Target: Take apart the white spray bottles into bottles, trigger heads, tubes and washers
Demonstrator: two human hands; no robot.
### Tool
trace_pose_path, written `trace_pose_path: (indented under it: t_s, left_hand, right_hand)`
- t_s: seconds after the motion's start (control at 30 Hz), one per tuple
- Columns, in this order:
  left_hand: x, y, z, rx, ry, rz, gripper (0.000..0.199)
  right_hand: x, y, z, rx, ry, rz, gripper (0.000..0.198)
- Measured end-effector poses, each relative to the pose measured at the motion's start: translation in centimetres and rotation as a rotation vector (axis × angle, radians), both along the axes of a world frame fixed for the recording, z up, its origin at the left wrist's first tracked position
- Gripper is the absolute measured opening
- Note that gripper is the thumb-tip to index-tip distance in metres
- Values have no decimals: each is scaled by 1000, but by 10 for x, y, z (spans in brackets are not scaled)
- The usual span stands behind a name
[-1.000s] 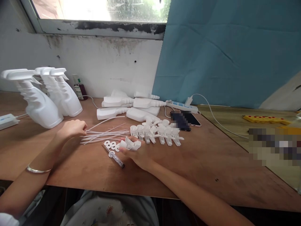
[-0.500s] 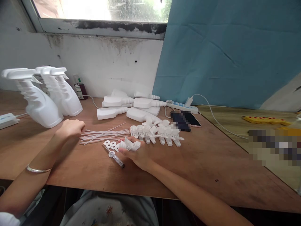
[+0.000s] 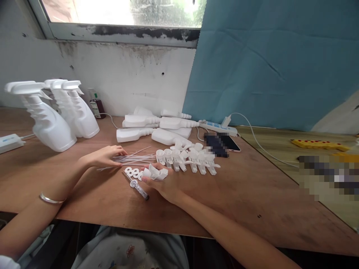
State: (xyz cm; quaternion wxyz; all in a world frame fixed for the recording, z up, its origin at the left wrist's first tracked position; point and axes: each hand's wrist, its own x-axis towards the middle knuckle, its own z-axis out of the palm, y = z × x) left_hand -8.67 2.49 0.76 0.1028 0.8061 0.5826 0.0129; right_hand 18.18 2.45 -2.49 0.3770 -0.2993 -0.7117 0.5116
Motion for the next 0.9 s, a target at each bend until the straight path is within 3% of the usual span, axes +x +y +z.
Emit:
trace_pose_path:
  t_s: [0.47,0.63,0.77,0.9]
  left_hand:
    - [17,13,-24,161,-64,18,33]
    - [17,11,-17,159,-21,83,29]
    - [11,7,-10,128,-7,125,30]
    - [6,8,-8,184,-18,78,43]
  right_hand:
    - [0,0,0,-13,8,18,27]
    - [1,-1,-1,19,-1,21,27]
    - [2,1,-1,157,-70,-13,26]
    - [2,5,-4,211,-37,-27,32]
